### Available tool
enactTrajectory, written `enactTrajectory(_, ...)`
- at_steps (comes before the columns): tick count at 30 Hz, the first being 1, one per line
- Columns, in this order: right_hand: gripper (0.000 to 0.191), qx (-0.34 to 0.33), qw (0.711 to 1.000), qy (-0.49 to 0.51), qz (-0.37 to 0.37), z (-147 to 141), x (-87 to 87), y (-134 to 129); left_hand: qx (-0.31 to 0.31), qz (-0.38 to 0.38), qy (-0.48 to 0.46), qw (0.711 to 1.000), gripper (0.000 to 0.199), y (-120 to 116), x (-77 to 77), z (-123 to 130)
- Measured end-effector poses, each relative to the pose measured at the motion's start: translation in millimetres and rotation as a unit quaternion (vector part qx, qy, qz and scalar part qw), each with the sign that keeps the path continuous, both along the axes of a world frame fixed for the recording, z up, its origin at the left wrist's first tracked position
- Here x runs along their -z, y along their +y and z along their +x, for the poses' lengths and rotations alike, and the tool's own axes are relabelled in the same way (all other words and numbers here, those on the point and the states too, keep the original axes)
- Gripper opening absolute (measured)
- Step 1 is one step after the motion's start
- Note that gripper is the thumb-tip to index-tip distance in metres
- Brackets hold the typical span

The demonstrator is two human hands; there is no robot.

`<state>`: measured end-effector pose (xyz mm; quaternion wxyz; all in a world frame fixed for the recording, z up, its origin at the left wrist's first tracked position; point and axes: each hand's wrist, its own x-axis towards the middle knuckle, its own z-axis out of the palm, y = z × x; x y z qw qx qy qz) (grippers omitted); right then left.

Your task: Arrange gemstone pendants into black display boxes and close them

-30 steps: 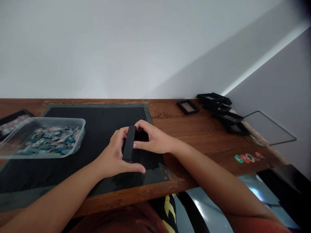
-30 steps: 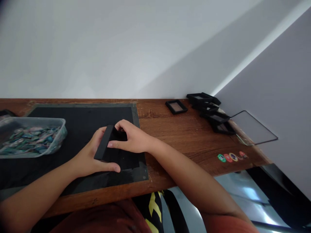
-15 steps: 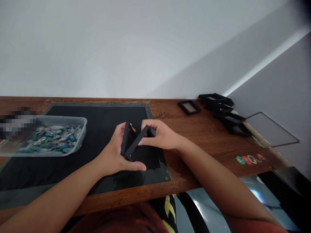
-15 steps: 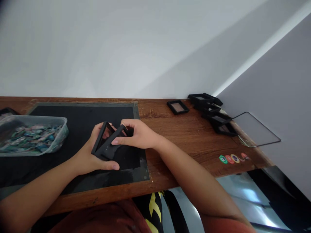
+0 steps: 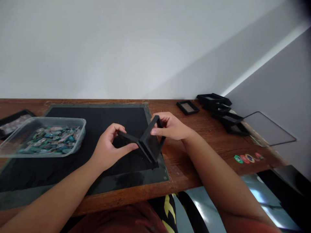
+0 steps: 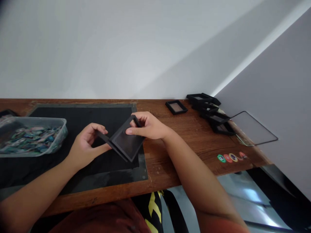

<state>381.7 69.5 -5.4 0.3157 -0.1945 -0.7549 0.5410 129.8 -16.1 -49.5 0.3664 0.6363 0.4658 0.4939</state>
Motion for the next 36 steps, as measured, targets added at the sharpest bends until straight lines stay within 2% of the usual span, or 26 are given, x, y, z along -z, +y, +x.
enactTrajectory(3, 0.043, 0.014, 1.0, 0.0, -0.004, 0, 1.1, 1, 0.004, -0.03, -0.059, 0.998, 0.047, 3, -2.8, 0)
enactTrajectory(6, 0.046, 0.051, 0.999, 0.013, 0.01, 1, 1.6, 3, -0.019, -0.024, -0.056, 0.998, 0.046, 4, -3.5, -2)
enactTrajectory(11, 0.042, 0.098, 0.993, -0.012, 0.058, 8, -2.3, 9, -0.066, 0.091, 0.043, 0.993, 0.033, 2, -7.8, -6)
enactTrajectory(15, 0.024, 0.147, 0.975, -0.051, 0.158, 10, -0.6, 10, -0.087, 0.207, 0.143, 0.964, 0.028, -2, -14.9, -7)
enactTrajectory(17, 0.023, 0.18, 0.963, -0.064, 0.191, 12, 4.8, 13, -0.086, 0.246, 0.184, 0.948, 0.029, -3, -18.2, -7)
enactTrajectory(19, 0.027, 0.197, 0.957, -0.077, 0.197, 14, 11.5, 18, -0.084, 0.25, 0.221, 0.939, 0.029, -3, -20.4, -7)
enactTrajectory(22, 0.03, 0.191, 0.965, -0.094, 0.156, 17, 18.0, 23, -0.072, 0.224, 0.296, 0.926, 0.026, -3, -20.0, -6)
enactTrajectory(25, 0.035, 0.168, 0.975, -0.109, 0.099, 16, 17.8, 22, -0.002, 0.18, 0.355, 0.917, 0.012, -5, -15.1, -4)
enactTrajectory(26, 0.039, 0.154, 0.977, -0.115, 0.09, 14, 17.2, 20, 0.028, 0.161, 0.367, 0.915, 0.013, -6, -12.8, -3)
enactTrajectory(29, 0.052, 0.092, 0.984, -0.12, 0.09, 6, 17.9, 12, 0.095, 0.106, 0.401, 0.905, 0.057, -9, -5.7, -1)
enactTrajectory(31, 0.052, 0.081, 0.983, -0.123, 0.105, 1, 21.4, 9, 0.114, 0.078, 0.419, 0.897, 0.08, -10, -2.2, -1)
enactTrajectory(33, 0.04, 0.107, 0.977, -0.14, 0.121, -3, 25.9, 9, 0.129, 0.061, 0.424, 0.894, 0.086, -12, -0.1, -2)
enactTrajectory(36, 0.032, 0.162, 0.963, -0.169, 0.132, -1, 30.1, 13, 0.162, 0.045, 0.414, 0.895, 0.082, -16, -0.2, -1)
